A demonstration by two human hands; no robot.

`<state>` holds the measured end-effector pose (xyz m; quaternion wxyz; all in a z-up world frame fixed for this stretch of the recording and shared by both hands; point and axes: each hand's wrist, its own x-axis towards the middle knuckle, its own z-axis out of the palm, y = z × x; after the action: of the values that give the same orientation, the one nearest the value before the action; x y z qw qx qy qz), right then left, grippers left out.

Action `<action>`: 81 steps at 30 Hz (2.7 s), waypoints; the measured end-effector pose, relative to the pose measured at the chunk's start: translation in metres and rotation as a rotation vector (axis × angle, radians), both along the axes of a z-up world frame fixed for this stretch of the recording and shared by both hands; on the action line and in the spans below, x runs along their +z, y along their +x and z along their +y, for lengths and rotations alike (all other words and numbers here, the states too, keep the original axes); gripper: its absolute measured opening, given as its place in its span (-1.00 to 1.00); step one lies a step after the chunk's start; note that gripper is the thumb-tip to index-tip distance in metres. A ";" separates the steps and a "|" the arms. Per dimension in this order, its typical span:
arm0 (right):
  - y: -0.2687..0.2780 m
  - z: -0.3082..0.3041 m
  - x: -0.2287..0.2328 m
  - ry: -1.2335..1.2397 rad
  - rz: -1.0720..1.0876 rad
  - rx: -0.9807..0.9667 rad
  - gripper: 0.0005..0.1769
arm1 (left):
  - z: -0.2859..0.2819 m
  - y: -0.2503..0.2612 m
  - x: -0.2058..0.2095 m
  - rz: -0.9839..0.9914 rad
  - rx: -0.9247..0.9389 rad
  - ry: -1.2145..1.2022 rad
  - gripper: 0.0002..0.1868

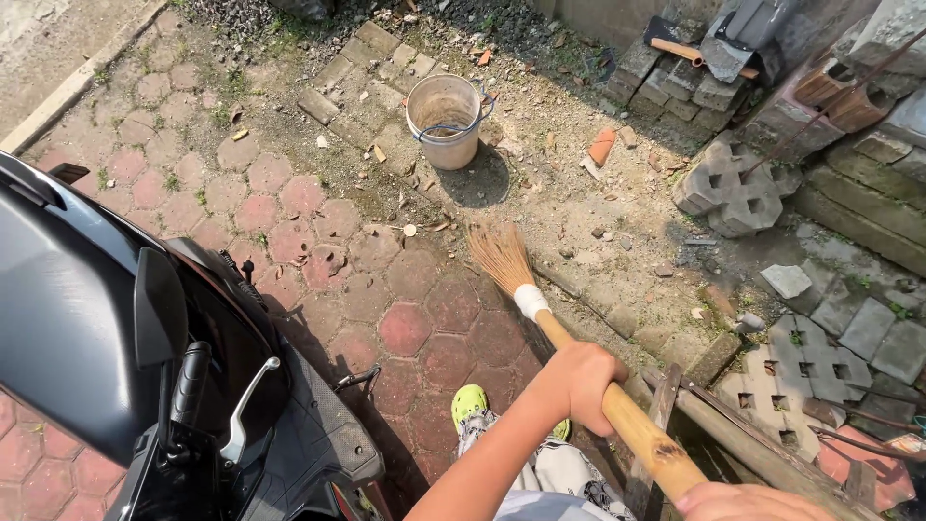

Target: Sweeping dirt and debris from an outdoor paved area using different types of brooms.

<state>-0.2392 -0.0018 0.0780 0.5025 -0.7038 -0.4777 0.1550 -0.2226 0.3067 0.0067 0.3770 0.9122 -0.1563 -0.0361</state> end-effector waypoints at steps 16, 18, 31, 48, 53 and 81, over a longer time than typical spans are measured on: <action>-0.016 0.105 0.000 0.530 0.256 -0.017 -0.89 | 0.082 -0.021 -0.029 0.106 -0.031 0.207 -0.67; -0.011 0.090 -0.002 0.507 0.245 0.263 -0.92 | 0.073 -0.010 -0.023 0.057 -0.017 0.175 -0.63; -0.032 0.277 -0.033 0.355 0.297 -0.290 -0.84 | 0.205 -0.021 -0.126 0.277 0.004 0.241 -0.68; -0.014 0.081 0.032 -0.052 0.039 -0.188 -0.93 | -0.020 0.073 -0.040 -0.033 -0.308 -0.044 -0.65; -0.003 0.147 0.026 0.222 -0.085 -0.655 -0.85 | -0.016 0.102 -0.105 0.071 -0.357 0.065 -0.66; -0.021 -0.066 -0.110 -0.220 0.128 -0.198 -0.81 | -0.137 0.137 -0.086 0.028 -0.842 -0.284 -0.59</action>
<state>-0.2605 -0.0681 -0.0320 0.4646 -0.7869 -0.3532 0.2005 -0.0855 0.1697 -0.0793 0.4528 0.7077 -0.5126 -0.1771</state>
